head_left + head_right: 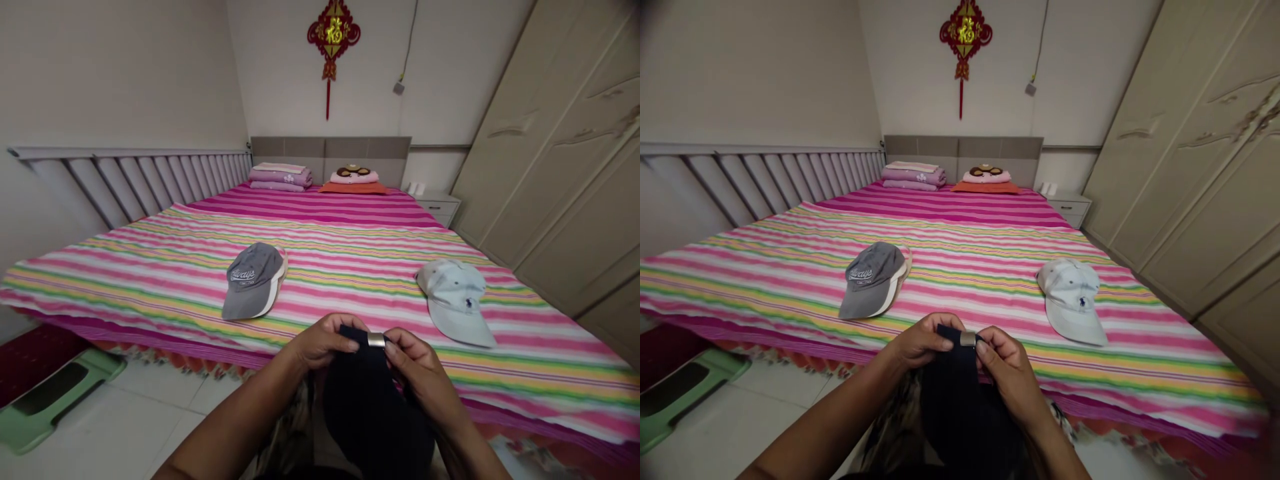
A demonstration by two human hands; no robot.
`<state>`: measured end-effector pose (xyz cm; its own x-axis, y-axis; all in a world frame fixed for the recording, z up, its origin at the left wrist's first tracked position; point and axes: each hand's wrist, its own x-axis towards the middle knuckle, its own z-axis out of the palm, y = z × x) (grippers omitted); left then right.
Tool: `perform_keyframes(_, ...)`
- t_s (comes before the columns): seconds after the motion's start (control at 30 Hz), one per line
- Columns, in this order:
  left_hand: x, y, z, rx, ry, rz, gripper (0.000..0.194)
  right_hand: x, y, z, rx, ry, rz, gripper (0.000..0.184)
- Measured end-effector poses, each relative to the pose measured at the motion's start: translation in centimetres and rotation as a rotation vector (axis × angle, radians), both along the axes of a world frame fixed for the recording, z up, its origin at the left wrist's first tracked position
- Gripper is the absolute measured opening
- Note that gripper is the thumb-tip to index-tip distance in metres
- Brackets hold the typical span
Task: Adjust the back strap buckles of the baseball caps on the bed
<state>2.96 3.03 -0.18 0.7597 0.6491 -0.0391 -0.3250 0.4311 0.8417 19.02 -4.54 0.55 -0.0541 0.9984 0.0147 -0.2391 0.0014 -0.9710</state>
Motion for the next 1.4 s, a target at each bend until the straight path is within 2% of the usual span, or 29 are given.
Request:
perform_keyframes(0.17,0.5,-0.7,0.1,-0.036,0.034,0.05,0.032,-0.2,-0.3,0.5,0.061,-0.1,-0.048,0.026)
perform_keyframes(0.4,0.9,-1.6,0.3,-0.054,-0.004,0.079,0.028,-0.6,-0.4,0.7,0.085,-0.198,-0.02,0.029)
perform_keyframes(0.47,0.7,-1.5,0.3,-0.036,-0.026,0.117,0.027,-0.6,-0.5,0.6,0.061,-0.136,-0.048,0.028)
perform_keyframes(0.63,-0.6,-0.6,0.2,-0.062,-0.151,0.251,0.025,0.2,0.3,0.4,0.101,0.265,-0.204,0.024)
perform_keyframes(0.77,-1.2,-0.2,0.2,-0.064,-0.124,0.296,0.028,1.1,0.9,0.3,0.077,0.358,-0.265,0.019)
perform_keyframes(0.83,-1.6,-0.1,0.2,-0.057,-0.142,0.316,0.028,1.2,0.9,0.0,0.009,0.315,-0.17,0.024)
perform_keyframes(0.9,-2.2,0.1,0.2,-0.062,-0.175,0.342,0.028,0.9,0.6,-0.7,-0.107,0.231,0.068,0.034)
perform_keyframes(0.97,-3.2,0.2,0.5,-0.072,-0.178,0.379,0.028,0.1,0.4,-1.5,-0.215,0.19,0.319,0.036)
perform_keyframes(1.03,-4.6,0.4,1.0,-0.074,-0.145,0.437,0.027,-1.0,0.4,-2.2,-0.246,0.228,0.415,0.034)
perform_keyframes(1.13,-7.4,0.5,1.8,-0.061,-0.093,0.52,0.024,-2.8,1.2,-2.5,-0.2,0.301,0.322,0.033)
perform_keyframes(1.27,-12.0,1.3,2.8,-0.121,-0.063,0.604,0.013,-5.4,4.0,-1.6,-0.164,0.356,0.259,0.029)
perform_keyframes(1.33,-14.4,2.6,3.6,-0.13,-0.035,0.641,0.01,-7.1,6.2,-0.8,-0.154,0.384,0.261,0.027)
perform_keyframes(1.4,-16.6,4.9,5.0,-0.09,0.03,0.671,0.01,-9.2,9.1,0.3,-0.126,0.386,0.236,0.027)
